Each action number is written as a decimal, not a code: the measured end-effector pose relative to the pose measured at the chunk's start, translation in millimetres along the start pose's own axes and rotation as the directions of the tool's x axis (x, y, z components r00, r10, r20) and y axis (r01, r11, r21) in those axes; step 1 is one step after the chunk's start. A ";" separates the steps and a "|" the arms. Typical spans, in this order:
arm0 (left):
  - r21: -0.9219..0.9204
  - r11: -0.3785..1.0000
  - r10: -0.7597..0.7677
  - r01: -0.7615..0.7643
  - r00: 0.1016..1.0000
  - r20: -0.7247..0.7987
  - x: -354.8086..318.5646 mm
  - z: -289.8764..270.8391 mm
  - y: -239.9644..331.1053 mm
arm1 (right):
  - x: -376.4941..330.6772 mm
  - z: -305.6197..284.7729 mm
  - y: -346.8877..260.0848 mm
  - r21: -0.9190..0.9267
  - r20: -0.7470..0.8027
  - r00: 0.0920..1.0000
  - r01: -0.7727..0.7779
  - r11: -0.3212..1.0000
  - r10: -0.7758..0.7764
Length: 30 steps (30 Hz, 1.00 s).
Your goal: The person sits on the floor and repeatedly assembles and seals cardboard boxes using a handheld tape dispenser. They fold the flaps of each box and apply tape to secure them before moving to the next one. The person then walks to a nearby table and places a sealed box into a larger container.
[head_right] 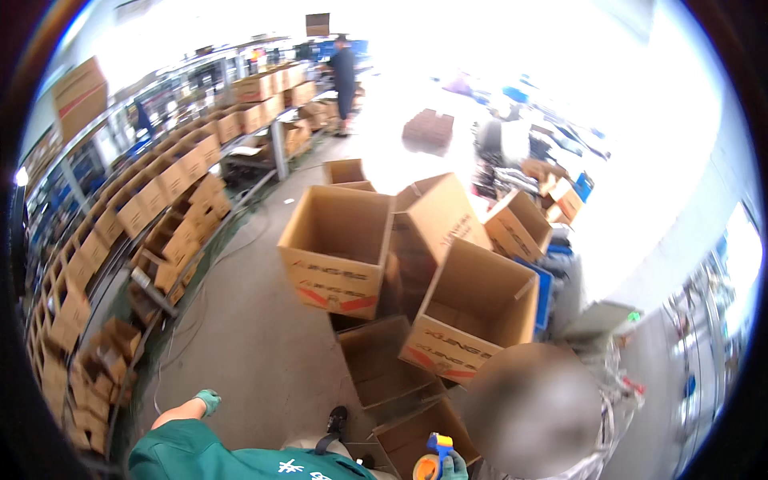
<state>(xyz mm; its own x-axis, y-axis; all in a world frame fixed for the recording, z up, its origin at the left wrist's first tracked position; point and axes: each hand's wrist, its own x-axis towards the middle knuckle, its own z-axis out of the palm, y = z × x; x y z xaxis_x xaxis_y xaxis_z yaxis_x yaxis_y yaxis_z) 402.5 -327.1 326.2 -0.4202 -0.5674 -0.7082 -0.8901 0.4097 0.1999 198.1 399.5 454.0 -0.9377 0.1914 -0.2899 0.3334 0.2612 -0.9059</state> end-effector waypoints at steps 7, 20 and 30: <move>-0.835 0.495 -0.368 0.240 0.928 0.049 -224.3 177.3 -106.1 | 62.9 94.7 -25.9 -0.062 0.488 0.855 0.234 0.970 -0.174; -0.756 -0.111 -0.583 0.645 0.574 0.575 -405.4 486.8 -142.3 | 104.3 410.1 15.8 -0.065 0.990 0.138 0.568 0.820 -0.017; -0.918 -0.397 -0.704 0.007 0.639 0.309 -338.3 332.8 -178.3 | -187.3 742.9 -103.3 0.125 0.896 -0.350 0.790 0.600 0.273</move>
<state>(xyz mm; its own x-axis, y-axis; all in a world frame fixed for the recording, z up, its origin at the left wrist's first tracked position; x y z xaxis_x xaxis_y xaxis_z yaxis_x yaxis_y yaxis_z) 762.2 29.5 304.7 0.4125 -0.4306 -0.8027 0.1878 -0.8221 0.5375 266.8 -366.2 372.6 0.3321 -0.8432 -0.4228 -0.5526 0.1893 -0.8116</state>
